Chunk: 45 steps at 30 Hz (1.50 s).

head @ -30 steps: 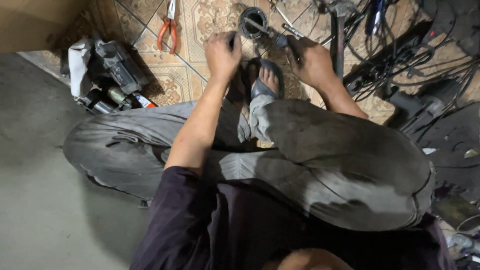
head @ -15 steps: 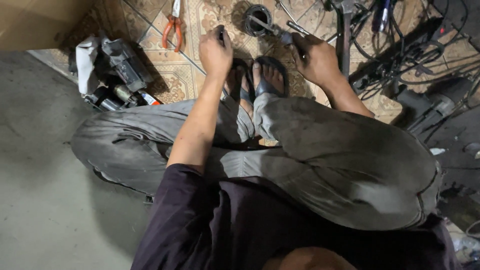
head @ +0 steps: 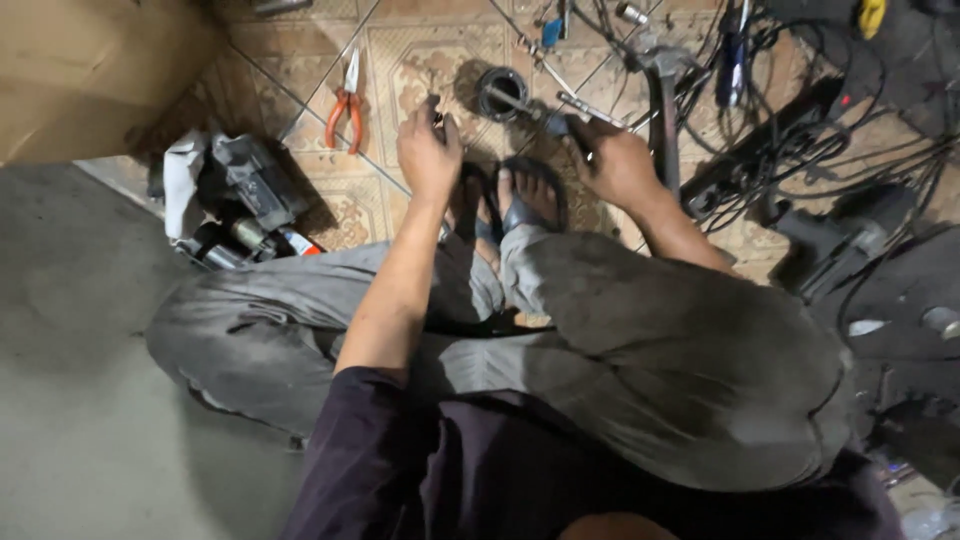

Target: Disassembling a mechanical component using a screwdriver and a power tool on a workshop floor.

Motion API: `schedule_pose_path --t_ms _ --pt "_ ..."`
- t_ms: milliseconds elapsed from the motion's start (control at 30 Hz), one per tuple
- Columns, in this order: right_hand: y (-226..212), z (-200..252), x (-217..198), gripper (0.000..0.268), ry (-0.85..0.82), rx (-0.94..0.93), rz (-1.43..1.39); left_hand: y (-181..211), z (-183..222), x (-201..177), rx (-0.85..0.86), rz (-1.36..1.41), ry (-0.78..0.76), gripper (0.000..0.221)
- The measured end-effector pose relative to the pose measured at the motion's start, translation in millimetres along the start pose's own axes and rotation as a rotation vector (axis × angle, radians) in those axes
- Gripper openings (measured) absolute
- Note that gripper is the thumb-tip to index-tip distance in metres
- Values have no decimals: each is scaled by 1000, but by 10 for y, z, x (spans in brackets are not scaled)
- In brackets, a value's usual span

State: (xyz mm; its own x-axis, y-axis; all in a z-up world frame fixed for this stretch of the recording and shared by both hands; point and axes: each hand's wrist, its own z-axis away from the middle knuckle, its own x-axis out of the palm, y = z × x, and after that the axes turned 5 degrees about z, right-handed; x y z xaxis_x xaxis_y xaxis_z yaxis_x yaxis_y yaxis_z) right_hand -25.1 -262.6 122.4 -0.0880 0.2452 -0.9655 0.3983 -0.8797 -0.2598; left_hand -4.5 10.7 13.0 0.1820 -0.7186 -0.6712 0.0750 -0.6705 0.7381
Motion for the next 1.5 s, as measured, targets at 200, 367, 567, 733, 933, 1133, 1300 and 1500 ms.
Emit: schedule_pose_path --t_ms 200,367,567,733,933,1133,1300,1500 --pt "19 -16 27 30 2 90 -47 -216 3 181 49 -68 74 33" --pt "5 4 63 30 8 92 -33 -214 -14 197 68 -74 70 31" --pt "20 -8 77 32 1 118 -20 -36 -45 130 81 -67 53 30" --pt "7 10 50 32 7 115 -4 1 -55 129 86 -37 33 28" --pt "45 -37 52 33 -21 105 -45 6 -109 210 82 -23 -46 29" --pt "1 34 39 31 6 91 31 -64 -95 265 22 -28 -131 24" --pt "-1 -6 43 29 -6 77 32 -40 -87 172 14 -173 -170 47" --pt "61 9 84 28 -38 82 36 -382 -48 308 32 -286 -21 12"
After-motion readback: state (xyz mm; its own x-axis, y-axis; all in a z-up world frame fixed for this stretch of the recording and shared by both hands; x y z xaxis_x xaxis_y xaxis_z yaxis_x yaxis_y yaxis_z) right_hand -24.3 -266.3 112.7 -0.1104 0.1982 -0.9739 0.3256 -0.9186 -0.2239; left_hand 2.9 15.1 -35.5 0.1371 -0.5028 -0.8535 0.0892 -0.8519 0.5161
